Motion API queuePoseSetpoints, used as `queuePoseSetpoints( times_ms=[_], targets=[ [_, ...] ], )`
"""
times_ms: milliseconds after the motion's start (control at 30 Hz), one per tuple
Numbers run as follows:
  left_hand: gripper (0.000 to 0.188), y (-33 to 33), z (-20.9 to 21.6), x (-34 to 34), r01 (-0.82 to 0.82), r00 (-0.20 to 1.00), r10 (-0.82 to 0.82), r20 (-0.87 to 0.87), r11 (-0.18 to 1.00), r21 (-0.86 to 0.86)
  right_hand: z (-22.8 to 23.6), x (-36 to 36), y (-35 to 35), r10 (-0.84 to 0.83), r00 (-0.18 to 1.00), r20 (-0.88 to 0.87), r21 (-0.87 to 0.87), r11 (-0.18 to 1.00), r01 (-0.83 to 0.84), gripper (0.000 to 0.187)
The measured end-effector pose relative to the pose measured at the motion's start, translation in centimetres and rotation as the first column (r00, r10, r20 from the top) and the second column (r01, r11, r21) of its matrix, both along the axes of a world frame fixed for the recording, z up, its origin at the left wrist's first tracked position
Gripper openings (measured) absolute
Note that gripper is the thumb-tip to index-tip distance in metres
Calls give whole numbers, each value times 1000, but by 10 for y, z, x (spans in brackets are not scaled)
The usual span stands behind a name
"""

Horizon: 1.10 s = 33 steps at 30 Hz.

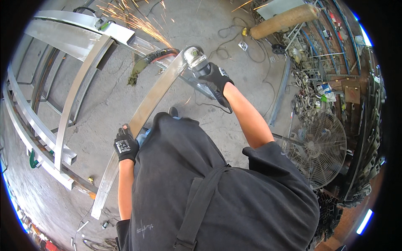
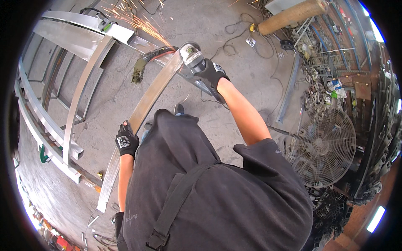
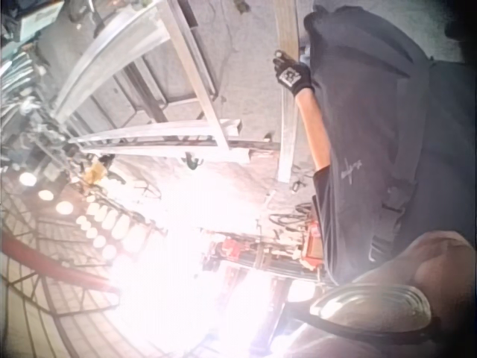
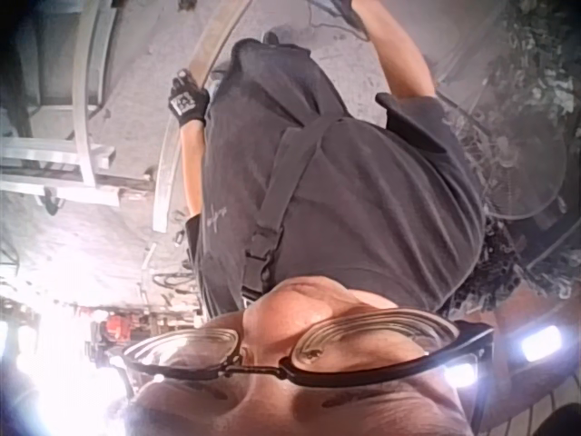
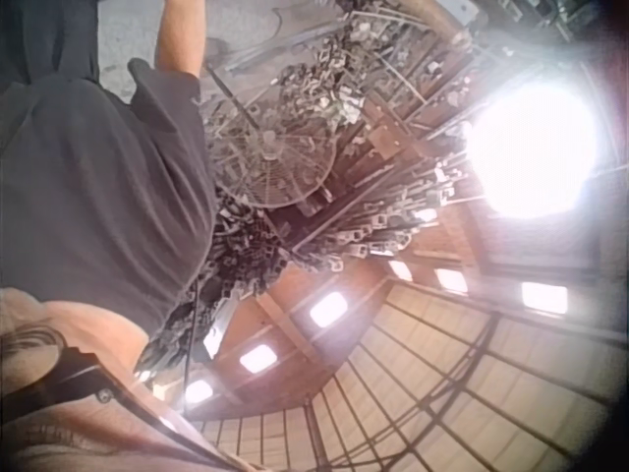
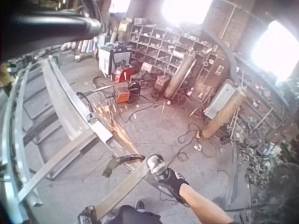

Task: The person grinds a metal bar with an angle grinder, then welds the bar to a metal frame using a welding torch. The person handles the metal bar and tools while working in a workshop.

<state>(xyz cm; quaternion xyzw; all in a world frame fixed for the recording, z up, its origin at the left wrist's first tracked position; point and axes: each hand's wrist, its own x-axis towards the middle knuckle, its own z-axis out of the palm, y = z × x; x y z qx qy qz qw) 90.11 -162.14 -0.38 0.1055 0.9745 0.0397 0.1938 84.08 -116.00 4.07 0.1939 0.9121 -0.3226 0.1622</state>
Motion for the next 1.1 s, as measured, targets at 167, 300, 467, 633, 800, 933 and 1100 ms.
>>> queuePoseSetpoints(
  times_ms=[167, 300, 467, 633, 800, 933, 1100],
  targets=[
    [71, -1, 6, -4, -6, 997, 5, 71, 1000, 13, 11, 11, -22, 27, 1000, 13, -41, 999, -27, 84],
    [72, -5, 14, -9, 72, 995, -75, 68, 996, 47, 21, 32, -59, 109, 991, 75, -160, 982, -96, 86],
    [77, -13, 13, -17, 133, 991, -134, 1, 982, 132, 10, 27, -50, -11, 1000, 20, -291, 957, 16, 76],
    [88, -25, 5, -29, 18, 969, -48, 240, 992, 124, 3, -9, -1, -311, 928, -208, -395, 894, 211, 58],
    [95, -45, 1, -48, -13, 937, -71, 343, 971, 237, 16, 18, 17, -579, 803, -145, -669, 655, 352, 37],
    [98, -51, -5, -59, -193, 866, 11, 500, 930, 313, 11, 53, 3, -636, 756, -154, -721, 596, 354, 28],
    [99, -62, 29, -48, -77, 966, -30, 256, 914, 398, -1, 94, -8, -677, 728, -105, -783, 508, 359, 38]
  ],
)
